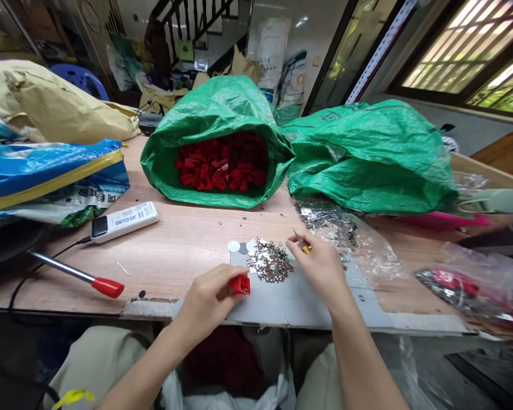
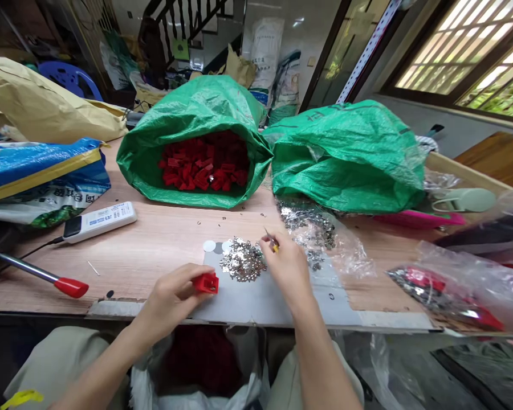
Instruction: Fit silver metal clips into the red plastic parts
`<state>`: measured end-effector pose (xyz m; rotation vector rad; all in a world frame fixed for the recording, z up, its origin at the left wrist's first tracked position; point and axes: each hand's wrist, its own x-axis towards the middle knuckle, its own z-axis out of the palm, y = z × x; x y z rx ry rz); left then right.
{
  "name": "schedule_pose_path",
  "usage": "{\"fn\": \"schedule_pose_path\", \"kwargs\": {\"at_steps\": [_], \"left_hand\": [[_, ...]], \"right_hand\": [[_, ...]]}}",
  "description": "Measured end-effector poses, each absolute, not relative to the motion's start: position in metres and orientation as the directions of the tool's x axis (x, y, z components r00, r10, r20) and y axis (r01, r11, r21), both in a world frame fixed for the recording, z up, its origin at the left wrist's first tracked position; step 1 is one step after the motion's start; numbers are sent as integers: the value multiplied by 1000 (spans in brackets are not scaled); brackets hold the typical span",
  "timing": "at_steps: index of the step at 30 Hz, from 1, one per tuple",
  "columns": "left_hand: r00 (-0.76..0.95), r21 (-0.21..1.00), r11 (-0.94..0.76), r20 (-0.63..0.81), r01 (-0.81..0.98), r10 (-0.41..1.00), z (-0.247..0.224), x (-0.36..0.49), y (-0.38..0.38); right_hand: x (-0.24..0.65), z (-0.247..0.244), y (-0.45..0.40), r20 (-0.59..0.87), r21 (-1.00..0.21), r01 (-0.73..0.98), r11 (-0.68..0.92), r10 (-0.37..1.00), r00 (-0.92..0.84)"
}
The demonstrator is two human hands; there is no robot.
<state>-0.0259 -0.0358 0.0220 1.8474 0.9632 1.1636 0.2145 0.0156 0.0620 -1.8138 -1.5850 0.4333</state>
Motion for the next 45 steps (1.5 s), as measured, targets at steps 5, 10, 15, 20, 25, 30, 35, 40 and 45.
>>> {"fn": "schedule_pose_path", "kwargs": {"at_steps": [5, 10, 15, 20, 25, 30, 35, 40, 45], "left_hand": [[407, 767, -568, 436, 298, 802, 14, -23, -37], [394, 793, -522, 392, 314, 832, 15, -23, -36], [360, 826, -465, 349, 317, 865, 19, -23, -36], [362, 835, -454, 338, 312, 869, 21, -24, -38], [369, 833, -451, 329, 321, 869, 20, -25, -37], [363, 834, -449, 330, 321, 872, 18, -25, -37], [164, 894, -376, 344, 243, 925, 14, -23, -38], [-1, 878, -409, 422, 251, 906, 14, -20, -38], [15, 741, -527, 574, 416, 819, 18, -19, -39]], "right_hand": [[235, 48, 23, 153, -420, 906, 45, 988, 22], [228, 43, 23, 170, -317, 947, 60, 985, -5], [230, 44, 27, 164, -278, 960, 44, 986, 2], [233, 46, 28, 155, -294, 954, 56, 988, -10], [226, 45, 25, 188, -280, 959, 37, 982, 16], [226, 45, 29, 231, -331, 943, 16, 971, 65], [218, 52, 24, 232, -572, 820, 15, 962, 145], [173, 52, 0, 2, -931, 365, -11, 999, 34], [142, 47, -9, 3, -924, 381, 11, 1000, -23]]}}
